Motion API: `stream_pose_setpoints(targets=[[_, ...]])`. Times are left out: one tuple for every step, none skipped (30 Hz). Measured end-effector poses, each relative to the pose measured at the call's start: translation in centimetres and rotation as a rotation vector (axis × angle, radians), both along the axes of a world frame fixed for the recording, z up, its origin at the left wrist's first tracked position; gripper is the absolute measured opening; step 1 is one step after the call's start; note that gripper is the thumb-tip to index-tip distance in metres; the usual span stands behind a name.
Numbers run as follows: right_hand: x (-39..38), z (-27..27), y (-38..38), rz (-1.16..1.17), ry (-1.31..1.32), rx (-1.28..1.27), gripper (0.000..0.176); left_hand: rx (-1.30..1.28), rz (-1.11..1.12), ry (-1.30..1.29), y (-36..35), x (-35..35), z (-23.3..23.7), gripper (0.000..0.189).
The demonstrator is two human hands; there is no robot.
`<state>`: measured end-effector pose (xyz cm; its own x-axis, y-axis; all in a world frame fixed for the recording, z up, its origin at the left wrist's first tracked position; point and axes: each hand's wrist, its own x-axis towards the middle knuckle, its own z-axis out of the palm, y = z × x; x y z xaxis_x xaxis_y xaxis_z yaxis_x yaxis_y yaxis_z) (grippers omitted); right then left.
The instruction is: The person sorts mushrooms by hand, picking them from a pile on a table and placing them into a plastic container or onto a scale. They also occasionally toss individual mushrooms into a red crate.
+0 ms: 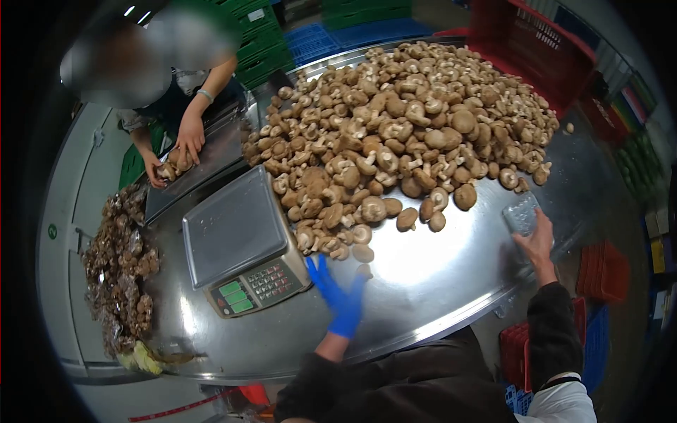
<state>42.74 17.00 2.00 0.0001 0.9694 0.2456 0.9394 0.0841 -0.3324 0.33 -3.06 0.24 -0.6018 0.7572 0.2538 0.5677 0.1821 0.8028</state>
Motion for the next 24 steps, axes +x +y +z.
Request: stream_pose_setpoints(targets=[[-1.4,0.8,-0.8,0.097,0.086,-0.062,0.09,0.005,-0.013,-0.005,0.0,-0.3,1.3,0.097],[-3.2,1.5,-2.0,0.195,0.175,-0.131,0.091,0.071,-0.081,0.02,-0.2,-0.6,2.4,0.093],[-5.5,2.4,-3.4,0.315,0.342,-0.343,0.092,0.135,-0.148,0.046,-0.3,-0.6,3.6,0.089],[-8.1,3.2,-4.9,0.435,0.513,-0.551,0.093,0.134,-0.159,0.046,-0.1,-0.3,5.3,0.089],[-11.1,4.0,-6.4,0.518,0.482,-0.838,0.098,0.056,-0.338,-0.08,0.3,-0.1,7.2,0.082],[-14.3,5.4,-8.0,0.678,0.61,-1.092,0.094,-0.024,-0.512,-0.206,0.7,0.1,8.1,0.074],[-16.6,4.2,-10.1,0.758,0.919,-1.289,0.084,-0.019,-0.515,-0.203,0.7,-0.1,7.5,0.074],[-18.1,2.6,-11.3,0.873,1.031,-1.433,0.076,-0.254,-0.669,-0.456,0.6,-0.5,6.3,0.064],[-19.1,0.8,-12.5,0.906,1.145,-1.59,0.073,-0.498,-0.813,-0.708,0.2,-0.9,5.4,0.055],[-19.5,-0.2,-13.8,0.906,1.253,-1.653,0.066,-0.5,-0.814,-0.702,-0.6,-1.3,4.9,0.055],[-19.3,-1.4,-14.2,0.742,1.4,-1.752,0.064,-0.482,-0.696,-0.752,-1.7,-1.6,4.4,0.043],[-18.7,-2.3,-14.4,0.562,1.541,-1.842,0.061,-0.462,-0.578,-0.802,-3.1,-1.9,3.5,0.032],[-17.9,-2.5,-14.5,0.558,1.539,-1.842,0.061,-0.462,-0.579,-0.805,-5.0,-2.6,1.1,0.032],[-17.2,-2.6,-14.4,0.396,1.552,-1.793,0.059,-0.495,-0.413,-0.881,-7.1,-3.6,-2.2,0.026],[-16.9,-2.5,-14.3,0.236,1.554,-1.742,0.056,-0.524,-0.241,-0.955,-8.4,-4.1,-4.2,0.021],[-17.3,-1.5,-14.7,0.232,1.547,-1.747,0.056,-0.523,-0.237,-0.962,-9.3,-3.8,-3.9,0.021],[-18.1,0.0,-15.4,0.288,1.146,-1.677,0.053,-0.56,-0.222,-1.11,-10.3,-3.3,-2.8,0.02],[-18.8,0.7,-16.0,0.335,0.758,-1.572,0.05,-0.594,-0.207,-1.256,-10.7,-3.1,-2.2,0.018],[-19.4,0.1,-17.0,0.397,0.835,-1.449,0.045,-0.593,-0.203,-1.259,-10.6,-3.2,-2.2,0.018],[-20.0,-0.7,-16.8,0.4,0.83,-1.452,0.045,-0.482,-0.544,-0.714,-10.5,-3.4,-2.2,0.017],[-20.7,-1.8,-16.4,0.328,0.858,-1.387,0.044,-0.347,-0.831,-0.145,-10.3,-3.6,-2.2,0.016],[-21.5,-2.9,-15.9,0.255,0.886,-1.32,0.043,-0.345,-0.827,-0.146,-9.6,-3.9,-2.4,0.016],[-22.6,-3.5,-15.1,0.185,0.954,-1.278,0.04,-0.27,-0.691,-0.341,-8.4,-4.3,-2.7,0.016],[-23.9,-4.0,-14.1,0.188,0.95,-1.277,0.04,-0.192,-0.55,-0.531,-6.9,-4.7,-3.0,0.018]])
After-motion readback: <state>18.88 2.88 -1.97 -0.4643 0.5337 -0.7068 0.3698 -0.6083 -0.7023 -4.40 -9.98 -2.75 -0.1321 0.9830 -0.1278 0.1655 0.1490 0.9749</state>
